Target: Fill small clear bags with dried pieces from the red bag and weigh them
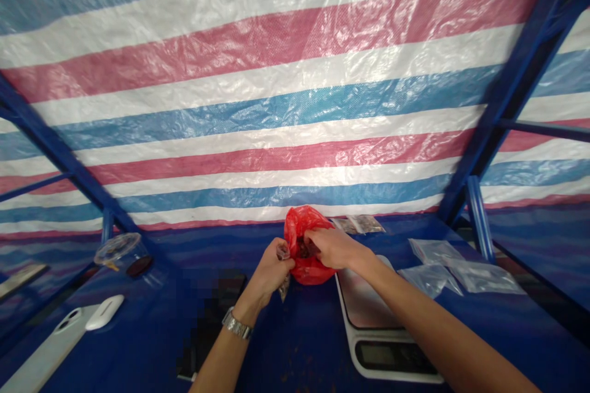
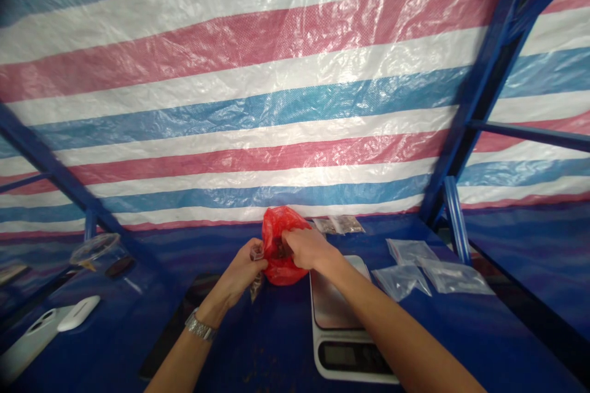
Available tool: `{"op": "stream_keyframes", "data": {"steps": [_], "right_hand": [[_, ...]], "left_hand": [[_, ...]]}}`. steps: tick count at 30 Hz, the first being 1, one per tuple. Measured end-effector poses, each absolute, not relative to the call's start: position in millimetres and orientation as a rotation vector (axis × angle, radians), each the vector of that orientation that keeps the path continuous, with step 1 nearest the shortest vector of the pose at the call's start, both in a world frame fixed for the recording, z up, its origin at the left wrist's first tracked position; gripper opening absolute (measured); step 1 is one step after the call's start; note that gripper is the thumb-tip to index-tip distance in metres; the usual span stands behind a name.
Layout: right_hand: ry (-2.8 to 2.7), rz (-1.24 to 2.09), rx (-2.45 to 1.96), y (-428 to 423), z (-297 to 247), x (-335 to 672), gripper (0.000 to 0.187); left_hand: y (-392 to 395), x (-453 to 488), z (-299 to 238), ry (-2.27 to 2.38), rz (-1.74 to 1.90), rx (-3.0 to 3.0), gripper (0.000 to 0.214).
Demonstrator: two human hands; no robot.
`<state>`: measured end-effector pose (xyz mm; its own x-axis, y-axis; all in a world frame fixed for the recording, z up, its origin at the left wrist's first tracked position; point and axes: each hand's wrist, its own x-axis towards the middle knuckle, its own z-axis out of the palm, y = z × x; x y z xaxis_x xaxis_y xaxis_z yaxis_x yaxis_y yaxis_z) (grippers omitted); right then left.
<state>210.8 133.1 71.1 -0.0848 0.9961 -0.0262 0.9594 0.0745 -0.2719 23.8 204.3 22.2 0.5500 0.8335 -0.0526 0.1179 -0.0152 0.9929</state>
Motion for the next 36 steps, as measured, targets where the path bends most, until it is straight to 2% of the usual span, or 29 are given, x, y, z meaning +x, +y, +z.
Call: {"op": "stream_keyframes", "data": {"steps": [5, 16, 20, 27, 33, 36], "right_hand": [[-2.188, 0.465, -1.931, 133.5, 73.3, 214.1, 0.035], [-2.065, 0.608, -1.727, 137.7, 69.6, 230.9, 0.030], [-2.012, 0.622, -1.629, 133.1, 79.6, 232.9, 0.020], [-2.094, 0.401, -1.529, 124.3, 95.8, 207.8, 0.016], [-2.195, 0.155, -1.464, 126.3, 94.1, 192.1, 0.029], [-2.185, 0.112, -1.456, 124.8, 99.5, 196.1, 0.028]], "left_hand": [[205.9, 24.7, 22.6, 0.859, 0.710, 1.420, 0.026], [215.6, 23.9, 13.0, 0.731, 0.750, 1.824, 0.021], [207.3, 27.5, 17.4, 0.753, 0.776, 1.880, 0.018], [196.6, 35.3, 18.7, 0.766, 0.794, 1.847, 0.015], [199.6, 37.0, 15.5, 0.791, 0.819, 1.862, 0.023], [201.0, 35.8, 14.9, 0.780, 0.833, 1.877, 0.021]]}}
